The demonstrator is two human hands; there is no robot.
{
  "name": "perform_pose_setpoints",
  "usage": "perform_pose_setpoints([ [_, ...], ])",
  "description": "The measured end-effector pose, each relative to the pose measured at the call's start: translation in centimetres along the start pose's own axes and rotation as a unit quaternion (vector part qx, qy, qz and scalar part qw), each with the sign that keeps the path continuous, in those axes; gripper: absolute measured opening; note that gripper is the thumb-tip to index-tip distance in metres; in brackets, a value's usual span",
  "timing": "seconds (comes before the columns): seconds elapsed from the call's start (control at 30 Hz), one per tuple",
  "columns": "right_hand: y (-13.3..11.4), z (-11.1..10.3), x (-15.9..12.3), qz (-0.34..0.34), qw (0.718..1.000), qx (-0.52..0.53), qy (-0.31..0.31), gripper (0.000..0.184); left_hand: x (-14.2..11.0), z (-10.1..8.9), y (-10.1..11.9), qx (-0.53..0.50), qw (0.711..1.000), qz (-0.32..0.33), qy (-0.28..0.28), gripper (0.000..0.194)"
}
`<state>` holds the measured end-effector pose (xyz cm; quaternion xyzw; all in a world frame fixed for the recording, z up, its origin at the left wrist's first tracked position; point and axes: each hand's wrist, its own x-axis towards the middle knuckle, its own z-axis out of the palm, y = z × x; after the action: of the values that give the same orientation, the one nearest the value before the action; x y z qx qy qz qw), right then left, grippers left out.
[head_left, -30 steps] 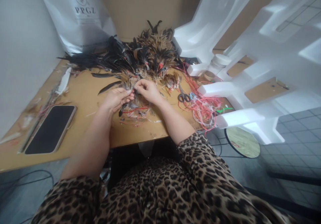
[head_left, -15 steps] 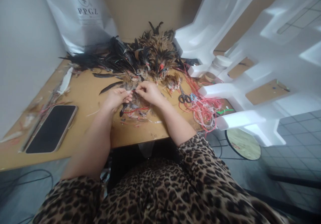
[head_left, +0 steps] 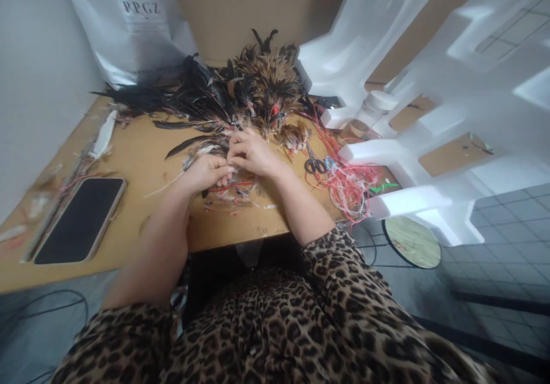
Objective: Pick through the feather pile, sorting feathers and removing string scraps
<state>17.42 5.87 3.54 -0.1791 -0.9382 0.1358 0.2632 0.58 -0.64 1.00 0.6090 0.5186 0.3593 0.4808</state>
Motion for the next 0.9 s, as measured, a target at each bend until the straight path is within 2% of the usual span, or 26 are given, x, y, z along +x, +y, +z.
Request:
perform_pose_setpoints([
  [0.2, 0.8, -0.2, 0.1, 0.035, 0.993, 0.114, -0.018, 0.015, 0.0, 0.2, -0.1, -0.023, 0.998, -0.022, -0.047, 0.019],
  [0.3, 1.2, -0.2, 0.1, 0.041, 0.981, 0.184, -0.049, 0.016, -0.1, 0.2, -0.2, -0.008, 0.997, -0.039, -0.065, 0.02],
  [0.4, 1.9, 0.1, -0.1, 0.065, 0.949, 0.292, -0.099, 0.021, -0.4, 0.3, 0.4, 0.002, 0.995, -0.042, -0.091, 0.02],
  [0.5, 2.5, 0.6, -0.5, 0.127, 0.899, 0.407, -0.103, 0.026, -0.7, 0.5, 1.2, -0.008, 0.995, -0.029, -0.095, 0.019],
  [0.6, 2.7, 1.2, -0.7, 0.19, 0.867, 0.458, -0.044, 0.022, -0.8, 0.7, 1.5, -0.059, 0.998, -0.006, -0.019, 0.018],
  [0.73, 2.7, 2.2, -0.4, 0.232, 0.864, 0.443, 0.061, 0.022, 0.0, 1.1, 0.7, -0.145, 0.981, 0.026, 0.122, 0.011],
  [0.83, 2.6, 3.0, -0.2, 0.231, 0.872, 0.424, 0.081, 0.028, 0.7, 1.1, 0.1, -0.178, 0.963, 0.023, 0.201, 0.01],
  [0.9, 2.4, 3.3, -0.1, 0.219, 0.895, 0.379, 0.089, 0.029, 1.1, 1.0, -0.1, -0.199, 0.95, 0.023, 0.242, 0.009],
])
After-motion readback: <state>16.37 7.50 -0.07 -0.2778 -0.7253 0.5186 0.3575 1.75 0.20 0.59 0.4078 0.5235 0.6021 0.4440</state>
